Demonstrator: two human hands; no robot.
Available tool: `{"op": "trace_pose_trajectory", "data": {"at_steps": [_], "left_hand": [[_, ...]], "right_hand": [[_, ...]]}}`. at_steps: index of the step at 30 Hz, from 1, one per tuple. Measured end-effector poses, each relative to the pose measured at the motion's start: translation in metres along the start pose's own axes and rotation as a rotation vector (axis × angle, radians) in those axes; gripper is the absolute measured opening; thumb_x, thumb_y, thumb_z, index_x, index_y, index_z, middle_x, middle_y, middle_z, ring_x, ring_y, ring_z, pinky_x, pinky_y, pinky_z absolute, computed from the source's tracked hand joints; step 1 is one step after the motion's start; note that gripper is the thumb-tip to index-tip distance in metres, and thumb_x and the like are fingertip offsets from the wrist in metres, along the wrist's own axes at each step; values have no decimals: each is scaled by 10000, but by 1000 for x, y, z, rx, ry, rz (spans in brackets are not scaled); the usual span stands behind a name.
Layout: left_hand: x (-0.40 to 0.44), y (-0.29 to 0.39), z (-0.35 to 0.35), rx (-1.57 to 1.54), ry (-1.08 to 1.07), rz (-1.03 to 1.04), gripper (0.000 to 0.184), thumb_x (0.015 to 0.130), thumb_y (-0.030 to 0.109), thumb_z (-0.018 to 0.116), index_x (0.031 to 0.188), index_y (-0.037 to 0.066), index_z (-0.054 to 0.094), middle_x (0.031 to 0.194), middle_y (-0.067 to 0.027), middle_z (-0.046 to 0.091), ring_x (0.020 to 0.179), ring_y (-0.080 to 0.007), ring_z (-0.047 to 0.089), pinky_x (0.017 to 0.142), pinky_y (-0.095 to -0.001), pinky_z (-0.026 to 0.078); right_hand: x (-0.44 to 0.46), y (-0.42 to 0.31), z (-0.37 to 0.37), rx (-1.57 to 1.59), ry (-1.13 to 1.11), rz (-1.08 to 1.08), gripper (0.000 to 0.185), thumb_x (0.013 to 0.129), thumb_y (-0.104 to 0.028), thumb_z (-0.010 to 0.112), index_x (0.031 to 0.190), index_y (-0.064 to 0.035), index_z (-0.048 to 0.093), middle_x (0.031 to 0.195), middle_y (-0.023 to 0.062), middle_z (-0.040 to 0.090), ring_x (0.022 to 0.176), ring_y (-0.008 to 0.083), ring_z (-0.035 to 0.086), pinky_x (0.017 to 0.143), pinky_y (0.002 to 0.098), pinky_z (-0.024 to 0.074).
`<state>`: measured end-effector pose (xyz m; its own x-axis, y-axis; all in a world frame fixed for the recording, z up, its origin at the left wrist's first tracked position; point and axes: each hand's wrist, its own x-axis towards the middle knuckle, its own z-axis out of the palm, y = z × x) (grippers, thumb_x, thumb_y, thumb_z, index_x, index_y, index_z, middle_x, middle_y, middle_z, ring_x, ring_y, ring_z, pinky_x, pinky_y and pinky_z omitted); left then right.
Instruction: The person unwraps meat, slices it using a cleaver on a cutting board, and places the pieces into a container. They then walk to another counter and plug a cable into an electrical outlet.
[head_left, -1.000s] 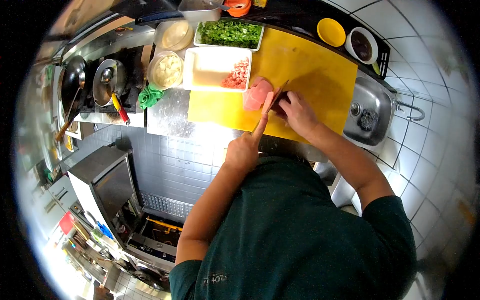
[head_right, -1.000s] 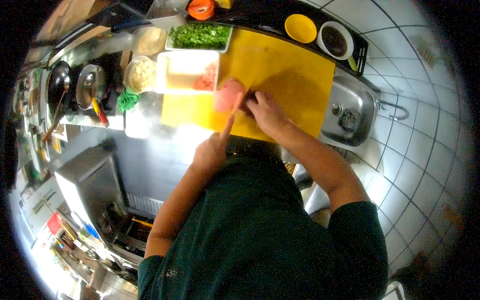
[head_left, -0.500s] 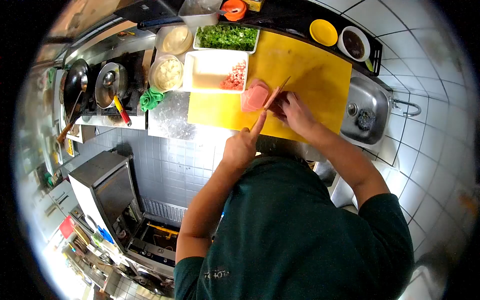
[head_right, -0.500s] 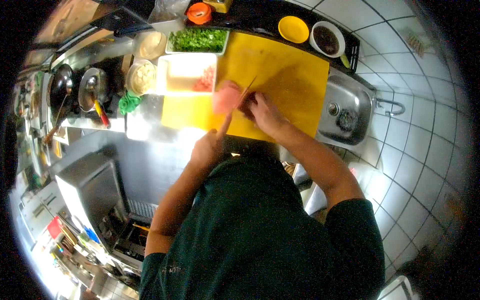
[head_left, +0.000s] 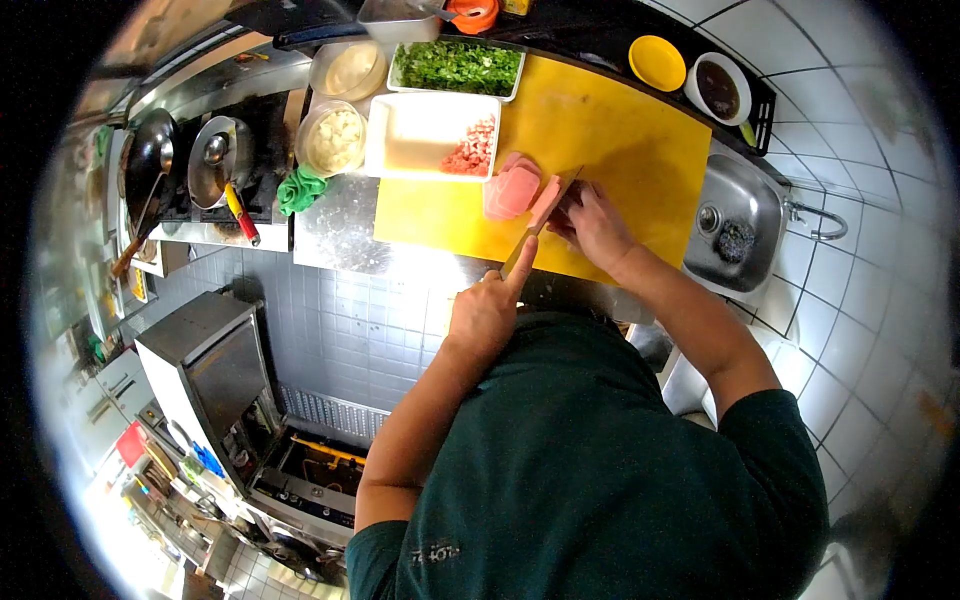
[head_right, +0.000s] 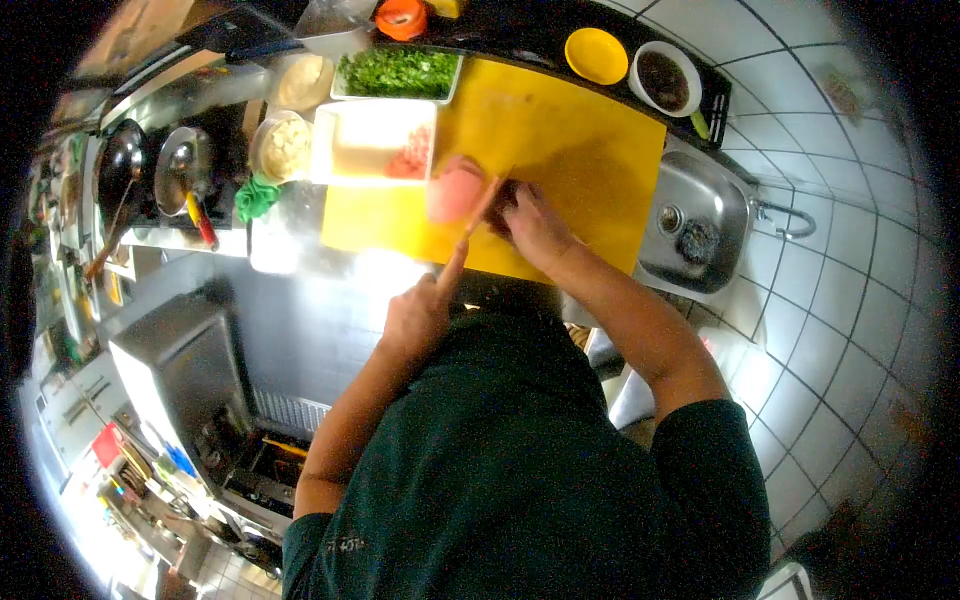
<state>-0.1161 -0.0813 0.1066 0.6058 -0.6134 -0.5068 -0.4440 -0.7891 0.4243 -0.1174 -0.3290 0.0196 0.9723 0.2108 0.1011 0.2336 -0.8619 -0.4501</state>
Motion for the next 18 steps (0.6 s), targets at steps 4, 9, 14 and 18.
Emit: {"op": "trace_pose_trajectory", "data": {"at_steps": [4, 9, 14, 18], "left_hand": [[8, -2, -7, -30, 5, 10, 891, 886, 50, 551, 1632, 273, 118, 847, -219, 665, 708, -379, 703, 660, -504, 583], [27, -5, -4, -11, -36, 4, 901, 872, 48, 558, 1631, 275, 128, 840, -216, 668, 724, -383, 705, 664, -497, 580], [60, -17, 29, 44, 74, 51, 904, 868, 61, 559, 1631, 279, 125, 828, -208, 672, 725, -373, 702, 672, -492, 574], [64, -33, 29, 8, 88, 63, 906, 865, 57, 555, 1631, 273, 124, 811, -206, 674, 715, -371, 697, 670, -492, 569]], "right_hand": [[2, 2, 0, 43, -21, 18, 289, 813, -153, 731, 1075, -47, 667, 1100, 216, 574, 1008, 419, 561, 912, 484, 500], [2, 3, -6, -2, -52, 28, 363, 764, -122, 785, 1090, -50, 641, 1115, 167, 565, 1036, 383, 550, 925, 452, 503], [2, -2, -11, -8, -66, 16, 430, 732, -121, 793, 1116, -43, 618, 1129, 162, 564, 1046, 385, 561, 939, 453, 498], [-5, -3, -11, 22, 16, 3, 435, 740, -131, 799, 1126, -40, 621, 1177, 156, 565, 1071, 377, 562, 953, 451, 494]]}}
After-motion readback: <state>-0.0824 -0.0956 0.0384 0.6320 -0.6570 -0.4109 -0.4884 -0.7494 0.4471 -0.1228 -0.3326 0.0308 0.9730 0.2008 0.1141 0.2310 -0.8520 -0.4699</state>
